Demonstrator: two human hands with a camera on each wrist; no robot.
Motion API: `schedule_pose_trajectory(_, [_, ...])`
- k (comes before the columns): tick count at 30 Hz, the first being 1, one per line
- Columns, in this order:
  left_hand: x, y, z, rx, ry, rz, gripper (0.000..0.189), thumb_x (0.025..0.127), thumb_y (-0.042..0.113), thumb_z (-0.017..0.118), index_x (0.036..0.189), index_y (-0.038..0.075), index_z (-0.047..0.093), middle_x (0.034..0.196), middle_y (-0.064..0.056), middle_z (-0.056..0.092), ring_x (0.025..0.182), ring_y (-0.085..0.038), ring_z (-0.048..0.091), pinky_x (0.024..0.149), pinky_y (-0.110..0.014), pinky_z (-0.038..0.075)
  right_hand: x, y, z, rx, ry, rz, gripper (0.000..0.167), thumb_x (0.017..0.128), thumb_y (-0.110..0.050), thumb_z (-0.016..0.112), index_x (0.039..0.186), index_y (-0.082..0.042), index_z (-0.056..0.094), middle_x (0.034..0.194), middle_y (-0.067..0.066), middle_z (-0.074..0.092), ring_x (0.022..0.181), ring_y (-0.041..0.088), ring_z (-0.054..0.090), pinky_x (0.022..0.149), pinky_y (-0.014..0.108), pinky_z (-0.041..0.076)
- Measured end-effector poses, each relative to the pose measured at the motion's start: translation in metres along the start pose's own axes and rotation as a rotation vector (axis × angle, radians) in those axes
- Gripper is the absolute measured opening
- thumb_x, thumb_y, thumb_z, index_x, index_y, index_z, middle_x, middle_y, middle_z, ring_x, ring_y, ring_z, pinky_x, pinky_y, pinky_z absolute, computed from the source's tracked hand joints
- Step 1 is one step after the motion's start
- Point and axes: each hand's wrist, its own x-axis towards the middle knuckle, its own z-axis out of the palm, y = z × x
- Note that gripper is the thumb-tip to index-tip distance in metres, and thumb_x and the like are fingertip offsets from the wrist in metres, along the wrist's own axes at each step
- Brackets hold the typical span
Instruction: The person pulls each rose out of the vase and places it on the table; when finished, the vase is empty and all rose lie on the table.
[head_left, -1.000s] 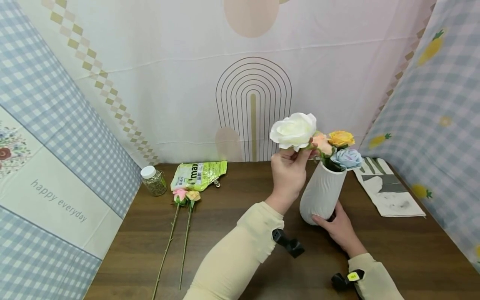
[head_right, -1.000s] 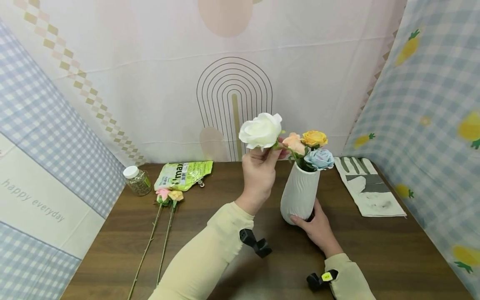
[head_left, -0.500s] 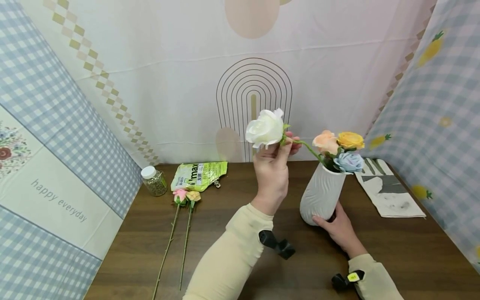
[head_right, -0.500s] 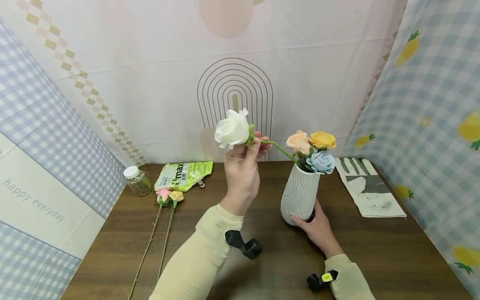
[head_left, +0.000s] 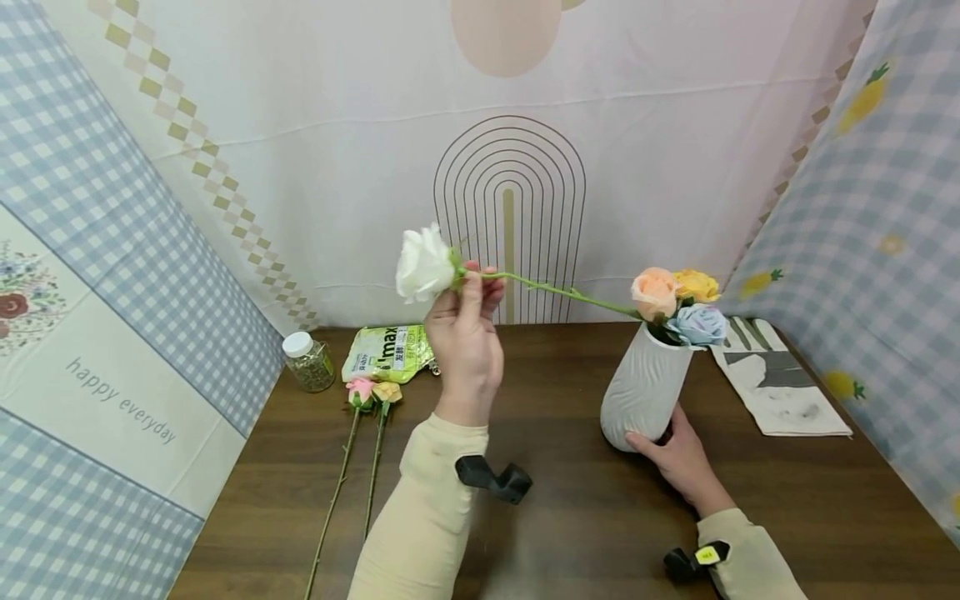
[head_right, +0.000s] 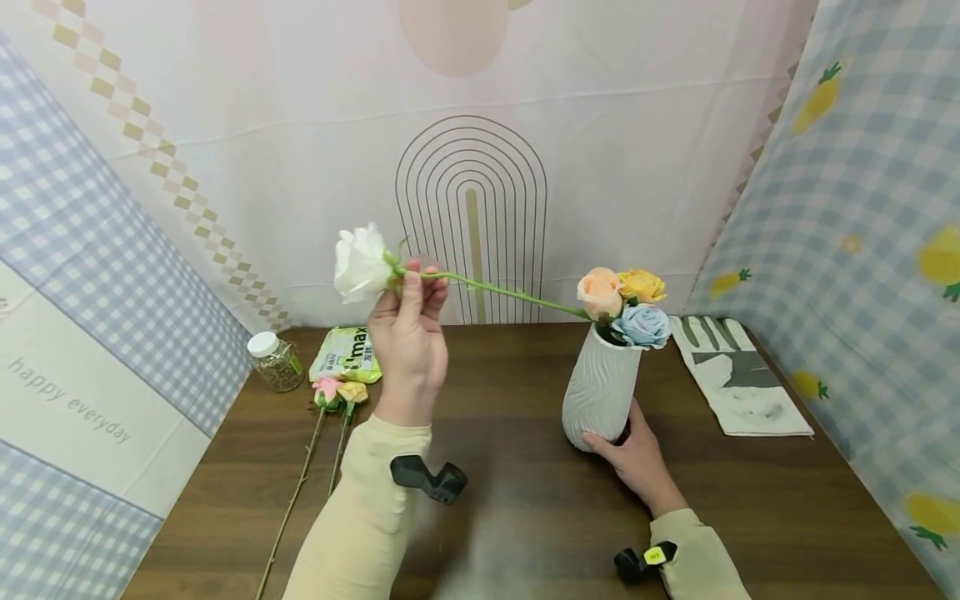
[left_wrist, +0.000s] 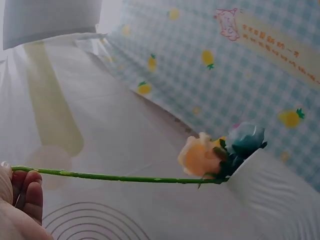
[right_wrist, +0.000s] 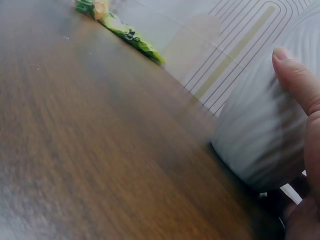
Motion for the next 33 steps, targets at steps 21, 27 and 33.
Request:
schedule_pose_trajectory(21, [-0.008,0.032,-0.144,0.171,0.398,-0.156,0.013,0.092,0.009,0.064,0.095,-0.003,0.066,0.074,-0.007,0.064,0.064,-0.014,0.061,0.06,-0.02,0.052,0.001,0.002,0.003,0.017,0.022,-0.036,0.077,0.083,-0.025,0.077,0.143,-0.006,0.032,0.132,0.017,0.048,0.112,0.008,0.045,0.085,0.007,0.033])
schedule_pose_trajectory(27, [-0.026,0.027,-0.173,0.329,0.366,-0.211,0.009,0.092,0.007,0.065,0.087,0.001,0.068,0.072,-0.005,0.062,0.061,-0.011,0.056,0.058,-0.021,0.048,0.001,0.003,0.003,0.013,0.018,-0.032,0.078,0.083,-0.025,0.077,0.143,-0.006,0.031,0.133,0.017,0.047,0.114,0.01,0.044,0.086,0.008,0.032])
schedule_pose_trajectory(33, [-0.04,0.019,-0.191,0.465,0.261,-0.217,0.006,0.092,0.008,0.065,0.089,0.006,0.07,0.074,-0.005,0.064,0.064,-0.013,0.063,0.065,-0.026,0.053,0.001,0.0,0.002,0.019,0.014,-0.032,0.077,0.084,-0.025,0.077,0.143,-0.006,0.031,0.133,0.016,0.047,0.114,0.013,0.045,0.086,0.008,0.032])
